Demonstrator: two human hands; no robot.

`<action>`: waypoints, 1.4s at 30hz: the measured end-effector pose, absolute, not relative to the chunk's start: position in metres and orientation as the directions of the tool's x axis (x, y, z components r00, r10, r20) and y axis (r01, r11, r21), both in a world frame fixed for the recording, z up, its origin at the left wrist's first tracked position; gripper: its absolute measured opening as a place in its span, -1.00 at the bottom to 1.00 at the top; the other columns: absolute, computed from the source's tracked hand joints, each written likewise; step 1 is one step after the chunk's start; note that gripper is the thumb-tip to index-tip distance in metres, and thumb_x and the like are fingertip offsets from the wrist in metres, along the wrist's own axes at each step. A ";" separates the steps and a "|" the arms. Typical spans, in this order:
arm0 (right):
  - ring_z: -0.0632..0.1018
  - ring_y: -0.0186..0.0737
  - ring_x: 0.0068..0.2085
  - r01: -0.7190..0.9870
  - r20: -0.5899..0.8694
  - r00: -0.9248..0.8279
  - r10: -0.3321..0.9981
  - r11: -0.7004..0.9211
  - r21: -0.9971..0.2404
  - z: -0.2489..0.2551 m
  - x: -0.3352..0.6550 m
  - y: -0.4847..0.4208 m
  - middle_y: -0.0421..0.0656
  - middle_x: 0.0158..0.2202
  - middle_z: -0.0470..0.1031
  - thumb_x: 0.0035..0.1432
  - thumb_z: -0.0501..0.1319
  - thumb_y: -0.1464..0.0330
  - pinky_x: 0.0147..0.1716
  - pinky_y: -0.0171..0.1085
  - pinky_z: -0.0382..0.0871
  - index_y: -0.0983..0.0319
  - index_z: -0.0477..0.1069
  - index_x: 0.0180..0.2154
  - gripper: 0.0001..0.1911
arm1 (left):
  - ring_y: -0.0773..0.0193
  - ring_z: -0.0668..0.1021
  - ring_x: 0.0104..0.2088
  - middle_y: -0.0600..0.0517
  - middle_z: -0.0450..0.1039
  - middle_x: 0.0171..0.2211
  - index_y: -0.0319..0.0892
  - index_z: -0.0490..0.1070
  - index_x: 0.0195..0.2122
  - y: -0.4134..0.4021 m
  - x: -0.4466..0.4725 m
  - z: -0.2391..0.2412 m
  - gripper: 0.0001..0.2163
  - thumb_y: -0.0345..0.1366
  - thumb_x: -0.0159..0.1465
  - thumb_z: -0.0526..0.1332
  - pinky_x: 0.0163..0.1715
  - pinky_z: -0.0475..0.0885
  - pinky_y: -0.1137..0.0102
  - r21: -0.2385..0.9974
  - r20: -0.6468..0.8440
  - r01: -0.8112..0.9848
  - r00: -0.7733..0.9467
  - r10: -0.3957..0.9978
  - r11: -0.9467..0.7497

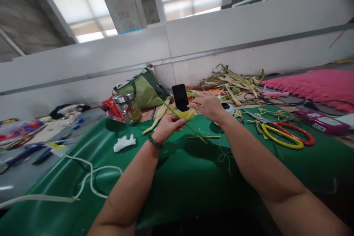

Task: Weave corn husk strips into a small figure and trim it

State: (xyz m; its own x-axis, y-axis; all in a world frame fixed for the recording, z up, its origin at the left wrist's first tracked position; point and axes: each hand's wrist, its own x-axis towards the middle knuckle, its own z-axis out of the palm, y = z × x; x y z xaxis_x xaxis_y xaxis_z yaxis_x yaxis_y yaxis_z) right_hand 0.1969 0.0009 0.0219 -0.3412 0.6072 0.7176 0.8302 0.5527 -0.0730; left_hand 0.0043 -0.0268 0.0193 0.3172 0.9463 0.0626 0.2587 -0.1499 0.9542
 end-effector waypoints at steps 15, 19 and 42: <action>0.37 -0.18 -0.31 0.649 0.706 -0.504 0.498 0.757 -0.071 0.015 0.158 -0.017 -0.13 -0.45 0.46 0.18 0.18 0.42 -0.07 -0.16 0.18 0.24 0.45 -0.47 -0.82 | 0.42 0.33 -0.69 0.13 0.29 -0.78 -0.23 0.35 -0.76 -0.034 0.018 0.016 -0.79 -0.48 -0.03 0.25 -0.59 0.29 0.47 0.944 0.092 0.276 0.307 0.947 -0.181; 0.39 -0.13 -0.23 0.669 0.788 -0.383 0.483 0.733 -0.124 0.018 0.163 -0.016 -0.09 -0.33 0.52 0.29 0.09 0.29 -0.07 -0.15 0.19 0.22 0.49 -0.31 -0.76 | 0.41 0.44 -0.60 0.07 0.43 -0.62 -0.25 0.42 -0.60 -0.027 0.014 0.013 -0.79 -0.25 0.01 0.38 -0.52 0.38 0.48 0.999 0.018 0.022 0.316 0.949 -0.026; 0.22 -0.38 -0.61 0.473 0.563 -0.002 0.826 0.497 -0.728 0.013 0.164 -0.009 -0.25 -0.73 0.20 0.12 0.15 0.07 -0.57 -0.32 0.05 0.29 0.46 -0.65 -0.50 | 0.49 0.41 -0.63 0.08 0.44 -0.59 -0.31 0.52 -0.45 -0.026 0.005 0.018 -0.81 -0.28 0.01 0.43 -0.58 0.36 0.53 0.999 0.048 -0.020 0.304 0.951 -0.044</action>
State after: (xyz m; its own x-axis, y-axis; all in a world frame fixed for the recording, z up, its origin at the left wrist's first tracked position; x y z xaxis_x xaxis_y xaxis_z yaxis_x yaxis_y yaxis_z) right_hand 0.1643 -0.0088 0.0127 -0.0016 0.8261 0.5634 0.4728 0.4971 -0.7276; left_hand 0.0046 -0.0255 0.0185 0.3042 0.9514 0.0479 -0.0198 -0.0440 0.9988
